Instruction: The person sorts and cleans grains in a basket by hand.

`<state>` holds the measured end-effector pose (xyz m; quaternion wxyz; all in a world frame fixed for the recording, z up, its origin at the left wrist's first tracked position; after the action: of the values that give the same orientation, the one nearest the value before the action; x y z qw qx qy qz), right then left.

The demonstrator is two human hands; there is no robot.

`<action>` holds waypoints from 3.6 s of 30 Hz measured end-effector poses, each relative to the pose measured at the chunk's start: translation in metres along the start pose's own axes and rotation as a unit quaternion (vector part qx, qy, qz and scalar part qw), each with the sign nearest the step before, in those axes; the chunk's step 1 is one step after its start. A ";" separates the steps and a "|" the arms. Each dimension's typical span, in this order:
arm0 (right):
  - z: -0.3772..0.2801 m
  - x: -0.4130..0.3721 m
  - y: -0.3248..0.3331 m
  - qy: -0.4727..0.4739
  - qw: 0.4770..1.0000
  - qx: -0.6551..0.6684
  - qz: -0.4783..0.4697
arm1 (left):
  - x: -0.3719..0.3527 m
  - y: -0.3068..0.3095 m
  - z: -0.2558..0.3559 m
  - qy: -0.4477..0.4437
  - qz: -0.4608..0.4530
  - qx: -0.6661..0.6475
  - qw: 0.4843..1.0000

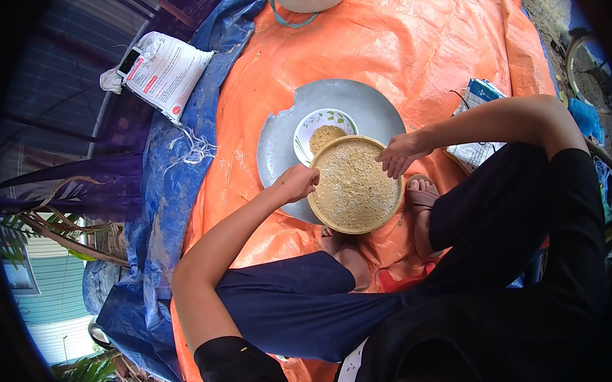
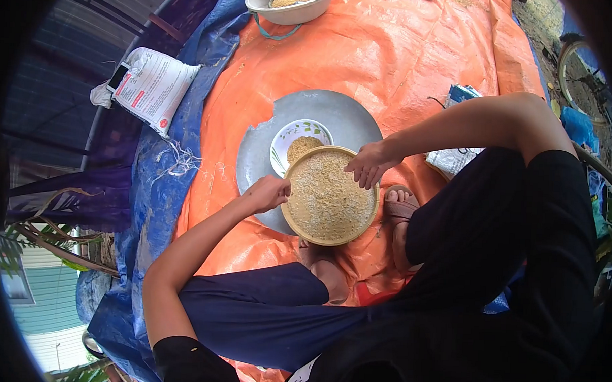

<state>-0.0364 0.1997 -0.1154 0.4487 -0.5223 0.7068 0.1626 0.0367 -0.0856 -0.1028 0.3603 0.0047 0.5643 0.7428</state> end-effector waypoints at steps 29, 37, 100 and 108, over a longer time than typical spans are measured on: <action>-0.003 -0.004 -0.003 0.000 1.000 -0.001 -0.012 | -0.002 -0.003 0.000 -0.001 -0.002 -0.013 1.000; -0.013 0.000 -0.018 0.005 0.983 0.169 -0.068 | 0.014 0.041 0.034 0.054 0.112 -0.207 0.970; -0.133 0.077 0.039 0.133 0.977 0.018 0.168 | 0.037 -0.056 -0.006 0.084 0.048 0.133 0.986; -0.125 0.101 0.039 0.118 0.983 -0.043 0.132 | 0.039 -0.049 0.000 0.067 0.039 0.124 0.989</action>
<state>-0.1342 0.0680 -0.1377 0.3135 -0.4587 0.8099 0.1879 0.0336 -0.0592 -0.1592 0.2893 0.0213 0.6745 0.6789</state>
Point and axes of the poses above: each hand's wrist, its own x-axis towards the middle knuckle, its own y-axis out of the back of the hand, z = x × y, the point moved 3 cm from there along x, towards the middle knuckle, and after that the axes turned 5 degrees about x, right-handed, at the moved point
